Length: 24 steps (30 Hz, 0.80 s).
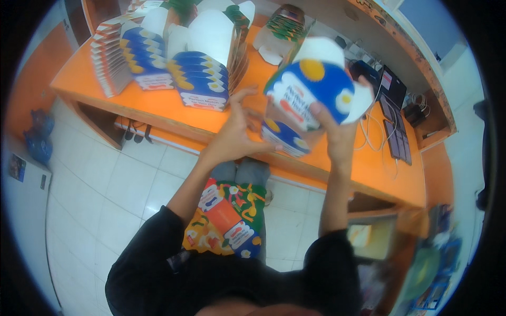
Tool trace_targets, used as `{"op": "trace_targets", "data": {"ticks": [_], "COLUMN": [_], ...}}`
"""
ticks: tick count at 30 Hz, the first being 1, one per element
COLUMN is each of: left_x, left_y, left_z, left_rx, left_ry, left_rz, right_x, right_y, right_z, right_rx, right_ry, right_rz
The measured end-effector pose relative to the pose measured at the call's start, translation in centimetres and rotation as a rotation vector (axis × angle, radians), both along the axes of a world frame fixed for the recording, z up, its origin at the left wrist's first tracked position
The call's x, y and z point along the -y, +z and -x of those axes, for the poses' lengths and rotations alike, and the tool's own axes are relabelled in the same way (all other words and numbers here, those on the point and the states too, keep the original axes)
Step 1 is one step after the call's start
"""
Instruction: The person folds flat, colorful cardboard pieces into small takeout-style boxes. They repeatedly pick up a flat piece, fold the sides and bottom, and place the finished box on the counter. The process is repeated for several boxes throughout the clip.
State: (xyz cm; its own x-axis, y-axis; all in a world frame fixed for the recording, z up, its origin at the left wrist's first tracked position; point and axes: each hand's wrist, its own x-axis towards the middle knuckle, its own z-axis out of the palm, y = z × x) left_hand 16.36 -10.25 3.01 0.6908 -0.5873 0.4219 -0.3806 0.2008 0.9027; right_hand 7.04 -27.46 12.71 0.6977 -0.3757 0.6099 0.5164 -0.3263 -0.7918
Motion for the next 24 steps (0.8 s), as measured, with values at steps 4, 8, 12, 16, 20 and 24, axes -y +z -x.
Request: {"op": "trace_targets", "data": {"ticks": [4, 8, 12, 16, 20, 24], "left_x": [0.4, 1.1, 0.9, -0.2, -1.3, -2.7], "left_y": [0.3, 0.5, 0.8, 1.5, 2.4, 3.3], "left_z": [-0.2, 0.3, 1.3, 1.7, 1.8, 2.2], "left_rx": [0.187, 0.178, -0.034, 0.151, 0.250, 0.450], "left_ry": [-0.013, -0.128, -0.214, -0.132, -0.111, -0.028], "left_rz": [-0.123, 0.012, 0.107, 0.050, 0.034, 0.043], "right_x": [0.0, 1.8, 3.2, 4.3, 3.1, 1.7], "right_y": [-2.5, -5.0, -5.7, -4.4, -3.5, -0.5], "right_z": [1.6, 2.6, 4.0, 5.2, 4.6, 4.9], "right_rx": [-0.085, -0.130, -0.216, -0.399, -0.104, 0.167], "right_ry": [0.100, 0.163, 0.108, 0.220, 0.171, 0.025], "right_rz": [-0.094, -0.221, -0.169, 0.017, 0.061, 0.113]}}
